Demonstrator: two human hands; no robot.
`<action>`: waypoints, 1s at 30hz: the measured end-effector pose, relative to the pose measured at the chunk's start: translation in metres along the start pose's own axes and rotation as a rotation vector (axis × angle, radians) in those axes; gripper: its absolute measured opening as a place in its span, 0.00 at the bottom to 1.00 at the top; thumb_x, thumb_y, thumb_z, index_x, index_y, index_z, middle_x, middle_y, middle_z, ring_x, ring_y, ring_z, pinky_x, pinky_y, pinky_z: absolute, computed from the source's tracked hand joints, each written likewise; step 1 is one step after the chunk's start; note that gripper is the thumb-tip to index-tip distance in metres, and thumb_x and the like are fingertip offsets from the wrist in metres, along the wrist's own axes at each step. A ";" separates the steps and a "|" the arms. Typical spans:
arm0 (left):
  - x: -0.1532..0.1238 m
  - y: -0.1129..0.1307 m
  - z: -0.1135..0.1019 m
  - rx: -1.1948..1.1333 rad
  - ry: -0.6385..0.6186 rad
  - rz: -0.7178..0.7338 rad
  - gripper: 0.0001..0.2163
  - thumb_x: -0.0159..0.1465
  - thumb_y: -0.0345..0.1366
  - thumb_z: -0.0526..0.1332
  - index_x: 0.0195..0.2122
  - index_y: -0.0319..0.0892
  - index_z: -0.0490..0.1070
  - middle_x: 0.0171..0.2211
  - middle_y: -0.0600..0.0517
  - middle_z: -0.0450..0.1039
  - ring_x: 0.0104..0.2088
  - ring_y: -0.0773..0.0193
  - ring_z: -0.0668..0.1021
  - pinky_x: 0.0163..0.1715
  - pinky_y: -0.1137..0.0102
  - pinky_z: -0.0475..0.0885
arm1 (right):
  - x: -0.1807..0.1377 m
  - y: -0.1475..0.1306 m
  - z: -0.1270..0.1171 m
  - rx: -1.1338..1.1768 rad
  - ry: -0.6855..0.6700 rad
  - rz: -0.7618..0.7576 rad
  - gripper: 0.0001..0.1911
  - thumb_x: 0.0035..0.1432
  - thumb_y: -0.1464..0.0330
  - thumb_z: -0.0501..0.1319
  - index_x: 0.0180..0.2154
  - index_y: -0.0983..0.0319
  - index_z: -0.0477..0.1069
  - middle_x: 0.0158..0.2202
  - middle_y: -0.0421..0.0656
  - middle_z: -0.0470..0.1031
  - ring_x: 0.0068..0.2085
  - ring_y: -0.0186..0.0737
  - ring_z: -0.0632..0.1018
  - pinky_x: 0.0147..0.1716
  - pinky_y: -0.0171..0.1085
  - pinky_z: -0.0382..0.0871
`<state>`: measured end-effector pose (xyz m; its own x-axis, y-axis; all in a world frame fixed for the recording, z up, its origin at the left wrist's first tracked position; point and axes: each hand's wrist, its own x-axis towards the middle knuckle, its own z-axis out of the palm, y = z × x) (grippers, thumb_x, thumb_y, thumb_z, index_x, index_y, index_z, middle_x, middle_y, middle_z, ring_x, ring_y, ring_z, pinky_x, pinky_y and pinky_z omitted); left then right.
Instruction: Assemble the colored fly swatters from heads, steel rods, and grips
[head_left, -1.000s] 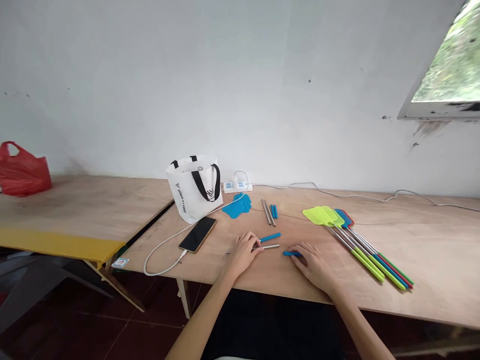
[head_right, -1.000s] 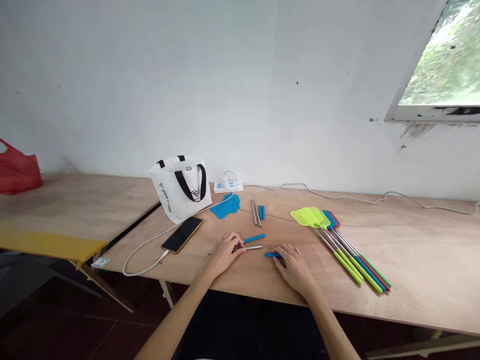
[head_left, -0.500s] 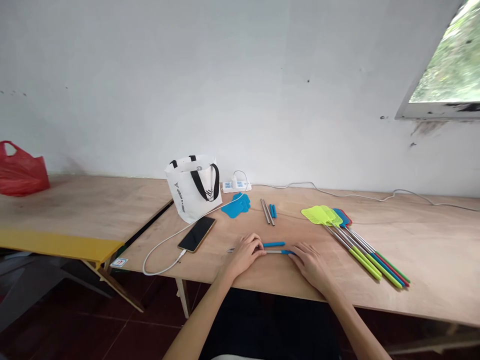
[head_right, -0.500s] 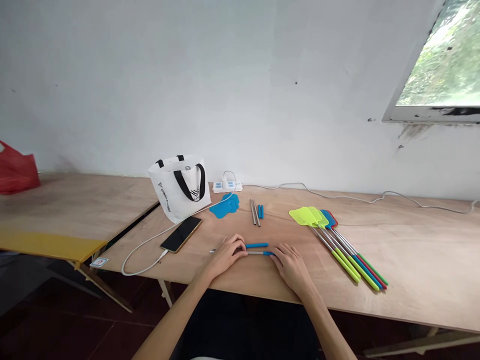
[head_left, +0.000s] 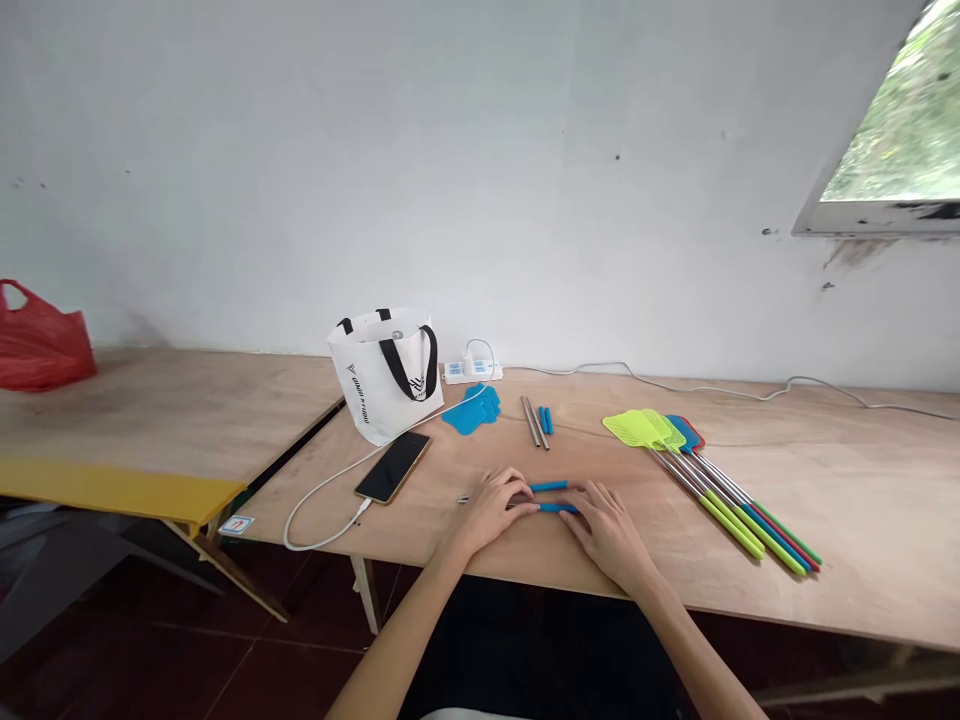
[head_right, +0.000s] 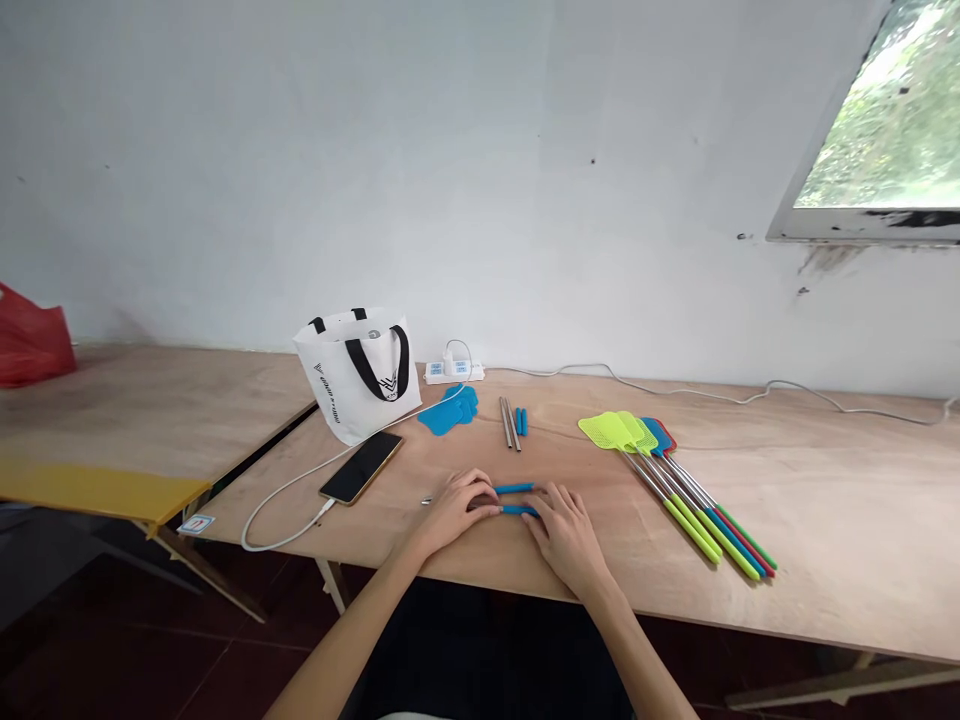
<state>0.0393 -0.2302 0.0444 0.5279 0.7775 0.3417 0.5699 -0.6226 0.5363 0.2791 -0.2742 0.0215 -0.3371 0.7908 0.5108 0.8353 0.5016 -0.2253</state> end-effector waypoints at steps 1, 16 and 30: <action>0.000 0.000 -0.002 0.001 -0.002 0.009 0.05 0.68 0.42 0.64 0.41 0.48 0.76 0.47 0.53 0.75 0.50 0.58 0.76 0.54 0.62 0.67 | -0.001 0.002 0.000 -0.003 0.004 0.005 0.15 0.71 0.64 0.53 0.52 0.51 0.74 0.55 0.46 0.75 0.56 0.49 0.75 0.56 0.51 0.69; 0.001 -0.008 -0.001 0.073 0.078 -0.060 0.11 0.68 0.28 0.56 0.43 0.47 0.76 0.51 0.51 0.78 0.55 0.57 0.75 0.59 0.58 0.64 | -0.004 0.023 0.007 -0.005 0.030 0.121 0.18 0.71 0.66 0.49 0.51 0.51 0.76 0.51 0.44 0.78 0.52 0.47 0.78 0.52 0.51 0.71; -0.003 -0.017 0.003 0.142 0.105 -0.045 0.11 0.70 0.30 0.54 0.49 0.48 0.70 0.55 0.50 0.73 0.59 0.57 0.72 0.62 0.57 0.63 | -0.014 0.049 0.008 -0.036 -0.080 0.067 0.23 0.72 0.65 0.47 0.63 0.46 0.66 0.67 0.41 0.66 0.64 0.47 0.71 0.62 0.57 0.64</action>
<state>0.0299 -0.2224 0.0313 0.4353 0.8054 0.4023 0.6788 -0.5872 0.4410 0.3217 -0.2579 -0.0036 -0.3127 0.8481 0.4277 0.8717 0.4351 -0.2254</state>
